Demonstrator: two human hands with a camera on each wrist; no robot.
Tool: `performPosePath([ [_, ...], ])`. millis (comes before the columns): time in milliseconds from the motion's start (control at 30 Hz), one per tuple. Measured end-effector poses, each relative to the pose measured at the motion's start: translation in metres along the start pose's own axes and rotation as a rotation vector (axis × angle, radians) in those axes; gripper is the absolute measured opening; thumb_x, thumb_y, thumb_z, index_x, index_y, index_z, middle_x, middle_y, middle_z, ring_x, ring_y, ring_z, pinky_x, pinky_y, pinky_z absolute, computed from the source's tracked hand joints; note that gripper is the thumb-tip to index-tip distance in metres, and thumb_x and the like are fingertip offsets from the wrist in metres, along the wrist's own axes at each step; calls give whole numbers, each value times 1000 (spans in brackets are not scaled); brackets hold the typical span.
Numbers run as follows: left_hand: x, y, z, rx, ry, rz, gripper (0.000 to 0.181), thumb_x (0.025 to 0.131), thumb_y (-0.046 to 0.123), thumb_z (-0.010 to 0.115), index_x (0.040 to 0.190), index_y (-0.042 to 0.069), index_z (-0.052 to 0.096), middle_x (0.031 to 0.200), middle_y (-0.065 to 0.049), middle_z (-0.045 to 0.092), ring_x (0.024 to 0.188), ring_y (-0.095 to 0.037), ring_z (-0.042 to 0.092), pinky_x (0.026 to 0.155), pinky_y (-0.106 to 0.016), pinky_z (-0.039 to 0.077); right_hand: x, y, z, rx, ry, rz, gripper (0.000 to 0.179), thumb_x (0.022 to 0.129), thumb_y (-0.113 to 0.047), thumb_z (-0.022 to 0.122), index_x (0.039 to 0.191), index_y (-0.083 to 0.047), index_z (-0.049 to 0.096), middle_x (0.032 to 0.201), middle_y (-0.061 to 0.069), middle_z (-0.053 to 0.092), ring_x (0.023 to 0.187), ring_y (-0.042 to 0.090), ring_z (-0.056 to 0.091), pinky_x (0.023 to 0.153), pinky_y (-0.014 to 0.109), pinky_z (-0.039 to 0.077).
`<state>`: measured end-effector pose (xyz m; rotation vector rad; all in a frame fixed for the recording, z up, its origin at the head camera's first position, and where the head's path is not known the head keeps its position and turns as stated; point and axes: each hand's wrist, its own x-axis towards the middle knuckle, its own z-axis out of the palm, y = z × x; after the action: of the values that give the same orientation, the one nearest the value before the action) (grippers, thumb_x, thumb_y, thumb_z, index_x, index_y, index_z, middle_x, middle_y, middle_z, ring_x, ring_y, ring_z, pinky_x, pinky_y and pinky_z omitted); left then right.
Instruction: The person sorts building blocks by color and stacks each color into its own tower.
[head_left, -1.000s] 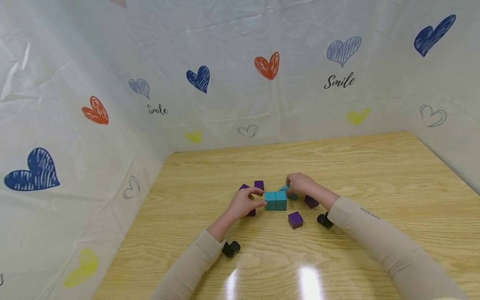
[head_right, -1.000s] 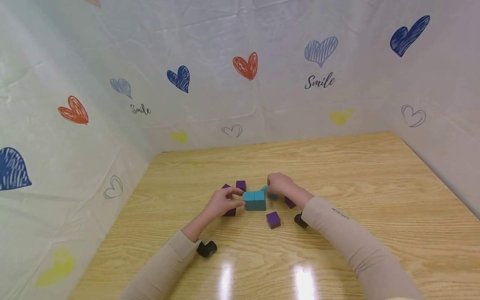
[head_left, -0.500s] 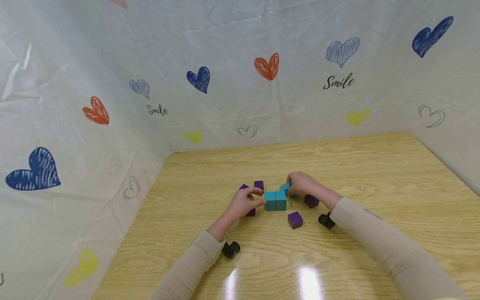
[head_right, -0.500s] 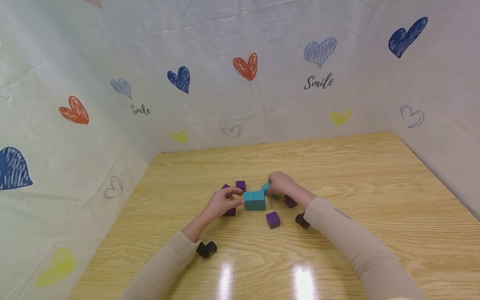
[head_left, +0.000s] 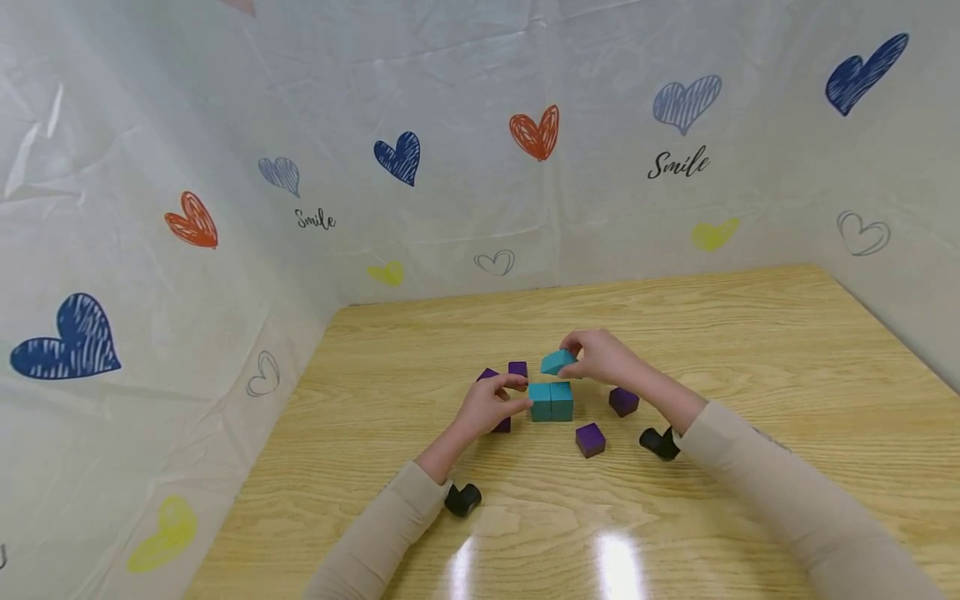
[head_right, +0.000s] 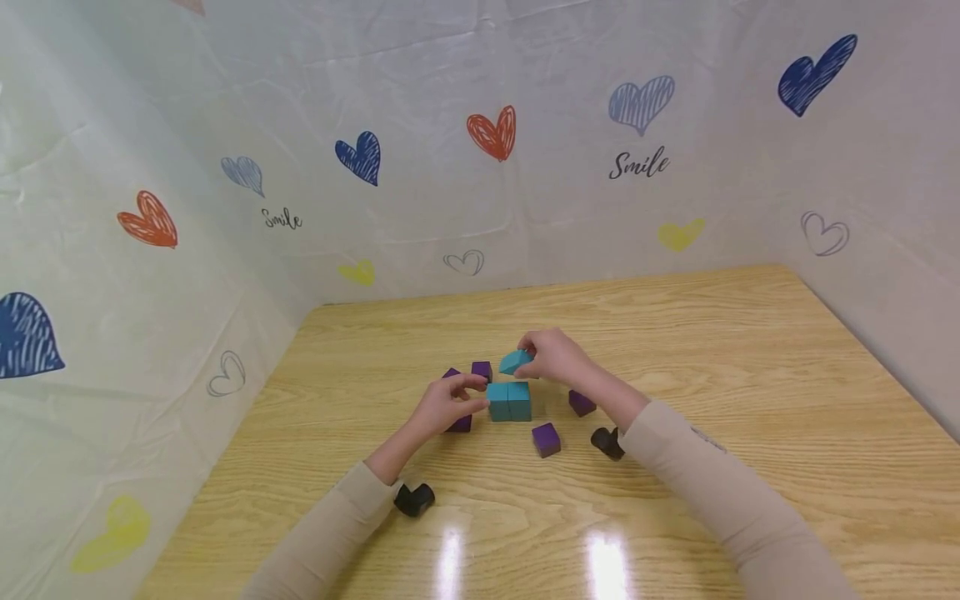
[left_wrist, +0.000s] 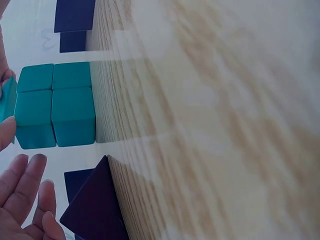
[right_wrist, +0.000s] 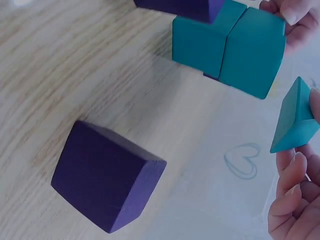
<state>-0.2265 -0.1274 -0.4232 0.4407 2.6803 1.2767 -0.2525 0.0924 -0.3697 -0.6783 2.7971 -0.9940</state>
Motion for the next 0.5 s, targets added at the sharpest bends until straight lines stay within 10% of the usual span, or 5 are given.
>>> performPosePath([
  [500, 0, 0, 1, 0, -30, -3, 32, 84, 25, 67, 114, 13, 64, 107, -5, 65, 84, -16, 54, 66, -24, 47, -11, -10, 15, 58, -27, -74, 34, 77, -14, 74, 105, 1, 64, 92, 9, 63, 78, 17, 56, 63, 26, 45],
])
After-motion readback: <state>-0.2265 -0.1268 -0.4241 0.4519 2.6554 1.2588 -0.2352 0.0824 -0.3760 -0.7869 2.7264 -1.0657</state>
